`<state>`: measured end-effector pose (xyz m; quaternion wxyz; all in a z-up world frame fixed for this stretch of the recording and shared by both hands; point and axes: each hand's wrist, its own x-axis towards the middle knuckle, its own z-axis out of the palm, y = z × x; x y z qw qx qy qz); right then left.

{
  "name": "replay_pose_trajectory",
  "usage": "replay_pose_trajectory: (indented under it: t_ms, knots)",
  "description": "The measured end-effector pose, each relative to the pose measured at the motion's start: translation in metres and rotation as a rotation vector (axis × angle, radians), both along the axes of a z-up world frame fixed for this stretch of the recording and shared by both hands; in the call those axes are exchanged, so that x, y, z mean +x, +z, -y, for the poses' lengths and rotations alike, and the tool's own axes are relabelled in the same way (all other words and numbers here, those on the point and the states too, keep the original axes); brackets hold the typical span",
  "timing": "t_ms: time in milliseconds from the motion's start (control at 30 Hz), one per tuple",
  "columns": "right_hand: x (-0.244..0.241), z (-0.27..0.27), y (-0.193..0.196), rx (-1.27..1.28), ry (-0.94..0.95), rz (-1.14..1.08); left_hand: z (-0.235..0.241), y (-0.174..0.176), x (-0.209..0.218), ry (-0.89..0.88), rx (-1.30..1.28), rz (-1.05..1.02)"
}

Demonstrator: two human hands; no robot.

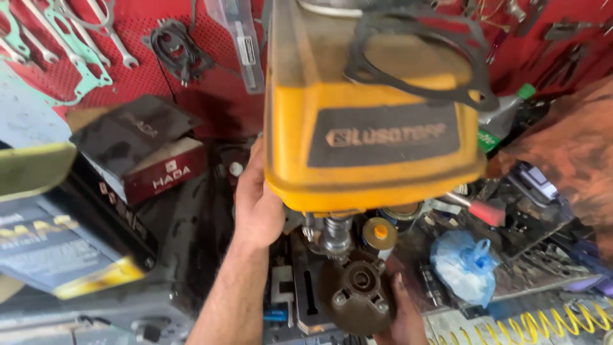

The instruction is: The person aligns a black circular housing with a central hub onto the engine of a yellow vibratory compactor, pressing and rotating it by hand to seat it against the machine. They hold the part with both hands, reposition it repeatedly, and work at a cluttered repair bench beside the machine.

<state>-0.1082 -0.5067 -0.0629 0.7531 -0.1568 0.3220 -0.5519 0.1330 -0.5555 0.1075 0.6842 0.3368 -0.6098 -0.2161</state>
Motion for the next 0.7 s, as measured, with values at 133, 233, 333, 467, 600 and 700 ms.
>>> replay_pose_trajectory:
  t_ms: [133, 233, 333, 467, 600, 700]
  knots:
    - [0.015, 0.023, -0.012, -0.062, -0.064, -0.027, 0.019, 0.019, 0.011, 0.019, -0.043, 0.055]
    - [0.017, 0.013, -0.021, -0.052, -0.123, -0.066, 0.029, 0.014, 0.01, 0.033, 0.007, 0.023]
    - [0.026, 0.004, 0.003, -0.01, -0.109, -0.093, 0.035, 0.01, 0.013, -0.005, 0.033, -0.034]
    - [0.039, 0.008, 0.0, -0.006, -0.051, -0.122, 0.021, 0.004, 0.022, -0.033, -0.036, -0.076]
    - [0.041, 0.007, -0.012, 0.095, -0.029, -0.131, -0.014, -0.05, 0.017, 0.129, 0.005, -0.147]
    - [0.038, 0.005, -0.022, 0.123, 0.038, -0.069, -0.041, -0.144, 0.031, -0.031, 0.36, -0.27]
